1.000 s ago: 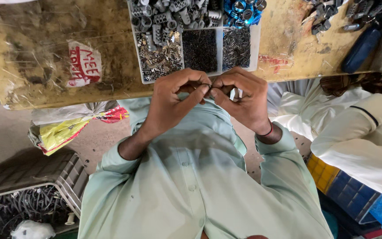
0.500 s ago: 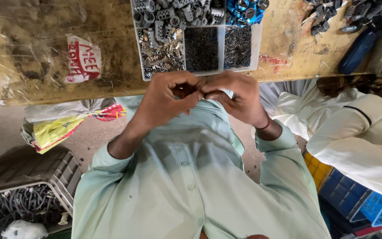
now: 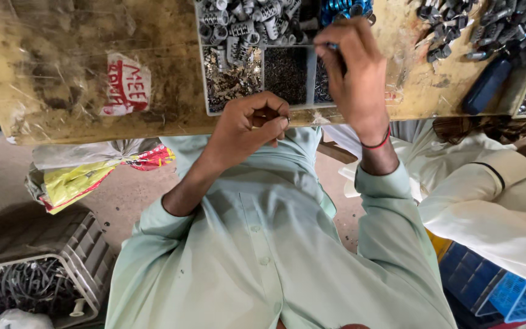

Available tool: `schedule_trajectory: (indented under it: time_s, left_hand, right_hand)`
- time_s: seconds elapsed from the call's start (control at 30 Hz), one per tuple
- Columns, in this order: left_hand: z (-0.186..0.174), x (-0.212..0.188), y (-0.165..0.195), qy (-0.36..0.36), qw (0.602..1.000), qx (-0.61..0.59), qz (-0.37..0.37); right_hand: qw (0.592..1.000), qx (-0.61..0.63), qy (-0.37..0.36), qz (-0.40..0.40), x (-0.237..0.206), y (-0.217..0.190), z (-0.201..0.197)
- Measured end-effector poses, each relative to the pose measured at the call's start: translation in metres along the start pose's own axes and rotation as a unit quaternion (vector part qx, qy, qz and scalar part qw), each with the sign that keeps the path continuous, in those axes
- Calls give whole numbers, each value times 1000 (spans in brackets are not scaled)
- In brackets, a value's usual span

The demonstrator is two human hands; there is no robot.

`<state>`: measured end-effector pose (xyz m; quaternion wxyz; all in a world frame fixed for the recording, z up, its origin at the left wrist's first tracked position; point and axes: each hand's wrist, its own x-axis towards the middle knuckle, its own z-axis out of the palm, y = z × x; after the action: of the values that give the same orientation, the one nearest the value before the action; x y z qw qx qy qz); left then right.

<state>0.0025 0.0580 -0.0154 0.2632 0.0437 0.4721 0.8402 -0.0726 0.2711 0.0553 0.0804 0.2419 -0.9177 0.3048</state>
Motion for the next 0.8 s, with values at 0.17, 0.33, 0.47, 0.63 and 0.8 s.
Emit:
schedule_trajectory:
  time_s: [0.17,0.33,0.47,0.63,0.8]
  left_hand:
    - [2,6,0,-26,1000,0,-7]
    - [3,4,4,-22,1000,-14,5]
    - [0,3,7,-11,998,-55,13]
    - [3,4,15,-12,997,-75,1]
    - [13,-1,24,67,994,69,-61]
  right_hand:
    - [987,-141,-62,-46,4,6,6]
    - [996,-52,-67,-27,1,13,-2]
    - [925,326,-130,147,-29,-4,-3]
    - [966,237,-84,68,-60,-21,1]
    - [978,173,-102,49,-64,-22,-3]
